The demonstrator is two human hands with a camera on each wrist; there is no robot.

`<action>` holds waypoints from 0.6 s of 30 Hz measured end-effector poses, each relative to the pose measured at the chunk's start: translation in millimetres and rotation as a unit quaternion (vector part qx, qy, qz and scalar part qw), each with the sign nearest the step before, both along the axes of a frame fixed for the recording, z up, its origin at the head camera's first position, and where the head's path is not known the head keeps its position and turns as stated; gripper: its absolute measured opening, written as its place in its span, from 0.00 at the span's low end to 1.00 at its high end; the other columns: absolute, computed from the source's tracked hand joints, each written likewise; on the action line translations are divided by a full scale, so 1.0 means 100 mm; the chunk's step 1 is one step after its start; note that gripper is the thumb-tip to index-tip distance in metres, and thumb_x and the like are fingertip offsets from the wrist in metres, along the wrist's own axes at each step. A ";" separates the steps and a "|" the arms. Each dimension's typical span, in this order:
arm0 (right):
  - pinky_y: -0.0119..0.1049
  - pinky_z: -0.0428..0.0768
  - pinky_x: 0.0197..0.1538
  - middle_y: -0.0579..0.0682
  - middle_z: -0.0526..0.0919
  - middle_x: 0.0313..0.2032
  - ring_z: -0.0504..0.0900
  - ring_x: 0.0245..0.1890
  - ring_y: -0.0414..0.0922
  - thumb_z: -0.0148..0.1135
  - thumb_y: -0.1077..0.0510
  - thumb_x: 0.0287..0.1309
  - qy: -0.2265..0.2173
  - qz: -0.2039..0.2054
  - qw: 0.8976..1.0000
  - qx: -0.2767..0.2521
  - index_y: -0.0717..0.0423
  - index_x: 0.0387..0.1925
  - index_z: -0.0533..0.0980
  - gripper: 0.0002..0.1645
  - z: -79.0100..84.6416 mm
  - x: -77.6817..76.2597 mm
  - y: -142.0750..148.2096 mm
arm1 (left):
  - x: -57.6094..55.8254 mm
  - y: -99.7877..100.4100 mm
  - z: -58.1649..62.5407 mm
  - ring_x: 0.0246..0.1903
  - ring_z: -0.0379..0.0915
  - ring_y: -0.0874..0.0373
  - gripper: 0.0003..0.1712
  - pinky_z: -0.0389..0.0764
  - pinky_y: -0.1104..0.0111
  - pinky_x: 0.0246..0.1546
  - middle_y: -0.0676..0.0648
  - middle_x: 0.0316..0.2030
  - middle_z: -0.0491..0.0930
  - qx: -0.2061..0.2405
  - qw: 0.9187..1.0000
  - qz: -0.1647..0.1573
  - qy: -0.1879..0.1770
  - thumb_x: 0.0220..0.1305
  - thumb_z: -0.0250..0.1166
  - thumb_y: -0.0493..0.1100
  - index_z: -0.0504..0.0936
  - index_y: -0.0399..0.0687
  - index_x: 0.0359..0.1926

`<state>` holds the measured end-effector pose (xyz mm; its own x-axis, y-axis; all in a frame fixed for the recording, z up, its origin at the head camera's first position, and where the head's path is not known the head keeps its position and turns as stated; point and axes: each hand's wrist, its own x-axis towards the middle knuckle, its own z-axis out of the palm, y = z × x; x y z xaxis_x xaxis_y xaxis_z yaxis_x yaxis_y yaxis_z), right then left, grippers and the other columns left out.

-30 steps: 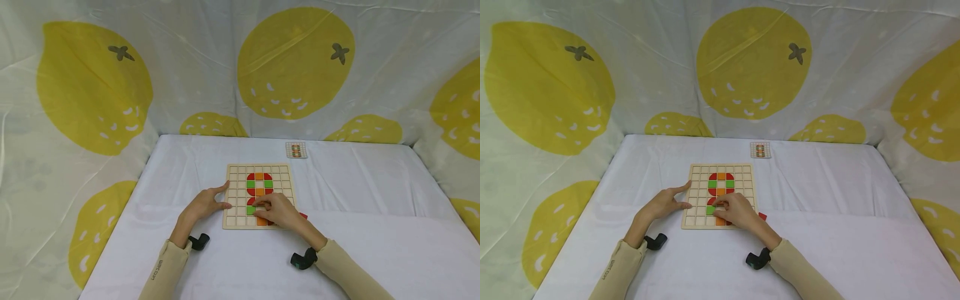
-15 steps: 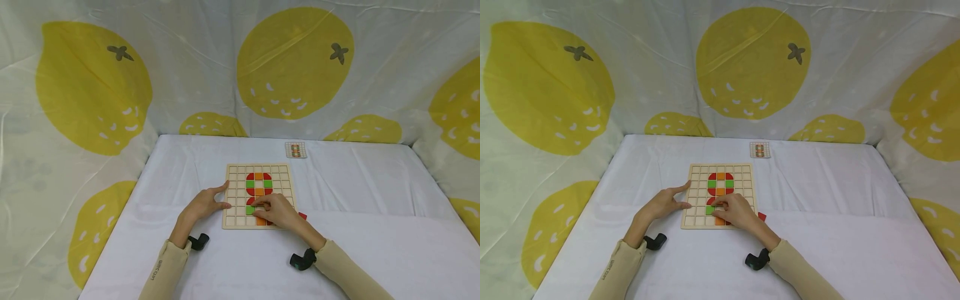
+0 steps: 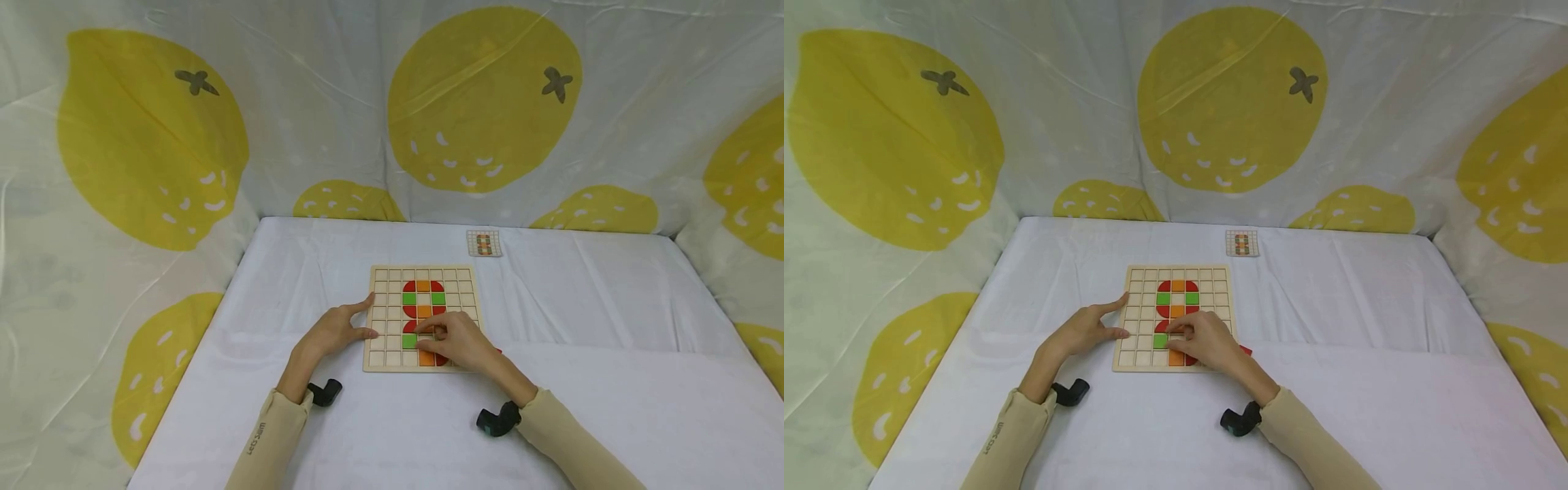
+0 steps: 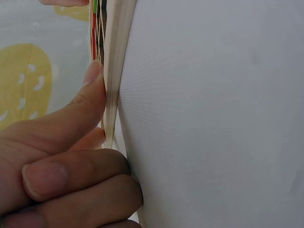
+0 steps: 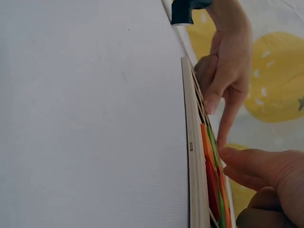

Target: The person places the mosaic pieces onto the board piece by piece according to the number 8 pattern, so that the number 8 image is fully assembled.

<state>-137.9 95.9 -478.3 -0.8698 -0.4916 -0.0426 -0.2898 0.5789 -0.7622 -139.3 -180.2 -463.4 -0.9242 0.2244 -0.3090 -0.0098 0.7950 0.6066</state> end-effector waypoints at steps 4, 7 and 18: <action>0.29 0.55 0.25 0.41 0.58 0.14 0.58 0.17 0.36 0.77 0.52 0.59 0.000 -0.012 1.000 0.004 0.47 0.43 0.89 0.11 0.04 -0.01 0.07 | 0.00 0.01 0.00 0.76 0.61 0.41 0.50 0.69 0.47 0.72 0.38 0.76 0.64 0.002 1.000 -0.001 -0.001 0.64 0.73 0.55 0.57 0.60 0.81; 0.28 0.55 0.25 0.41 0.58 0.14 0.58 0.17 0.36 0.77 0.53 0.59 0.001 -0.017 1.000 -0.001 0.48 0.43 0.89 0.11 0.06 -0.03 0.14 | 0.01 0.01 0.00 0.76 0.61 0.41 0.50 0.69 0.46 0.71 0.37 0.76 0.64 0.002 1.000 -0.004 0.001 0.64 0.73 0.55 0.57 0.59 0.81; 0.28 0.56 0.23 0.41 0.58 0.15 0.57 0.16 0.36 0.75 0.55 0.60 -0.002 -0.066 0.998 0.006 0.51 0.44 0.88 0.11 0.07 0.03 0.62 | 0.01 0.01 0.01 0.77 0.60 0.41 0.50 0.68 0.46 0.72 0.37 0.76 0.64 -0.001 1.000 0.000 -0.002 0.64 0.72 0.55 0.57 0.59 0.81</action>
